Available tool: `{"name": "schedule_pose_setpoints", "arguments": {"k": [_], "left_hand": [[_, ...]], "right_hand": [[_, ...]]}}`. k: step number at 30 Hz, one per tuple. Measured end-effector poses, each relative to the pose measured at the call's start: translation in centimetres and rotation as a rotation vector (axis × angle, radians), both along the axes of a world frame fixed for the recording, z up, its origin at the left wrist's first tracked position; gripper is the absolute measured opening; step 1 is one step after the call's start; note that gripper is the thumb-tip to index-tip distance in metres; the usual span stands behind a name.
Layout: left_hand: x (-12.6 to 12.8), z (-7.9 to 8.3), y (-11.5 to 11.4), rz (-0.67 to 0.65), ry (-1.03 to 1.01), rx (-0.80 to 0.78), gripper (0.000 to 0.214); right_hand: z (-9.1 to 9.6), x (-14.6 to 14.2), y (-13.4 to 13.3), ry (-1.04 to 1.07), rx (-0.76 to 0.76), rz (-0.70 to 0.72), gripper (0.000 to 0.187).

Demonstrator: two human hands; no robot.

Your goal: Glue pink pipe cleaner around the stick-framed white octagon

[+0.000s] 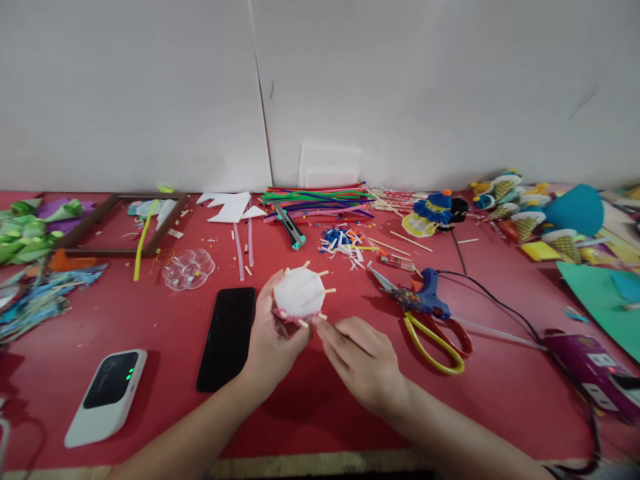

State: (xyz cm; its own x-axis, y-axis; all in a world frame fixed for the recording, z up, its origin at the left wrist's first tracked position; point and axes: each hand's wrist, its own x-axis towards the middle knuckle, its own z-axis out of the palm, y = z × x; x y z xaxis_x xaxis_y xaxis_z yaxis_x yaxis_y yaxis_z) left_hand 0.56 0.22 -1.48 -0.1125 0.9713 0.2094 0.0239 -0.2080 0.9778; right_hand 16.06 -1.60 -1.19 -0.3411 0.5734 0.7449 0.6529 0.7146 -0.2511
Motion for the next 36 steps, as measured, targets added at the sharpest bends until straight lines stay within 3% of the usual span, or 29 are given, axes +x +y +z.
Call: {"name": "schedule_pose_setpoints", "arguments": {"k": [17,31,36], "left_hand": [[0.0,0.3,-0.1,-0.079,-0.161,-0.232,0.067],[0.1,0.9,-0.2,-0.108,-0.458,-0.400,0.071],[0.2,1.0,-0.2,-0.090,-0.410,-0.369,0.068]], "right_hand": [[-0.5,0.3,0.3,-0.020,-0.091,0.016,0.025],[-0.6,0.6,0.5,0.025,-0.152,0.040,0.029],[-0.6,0.7,0.5,0.044,-0.180,0.084,0.026]]}}
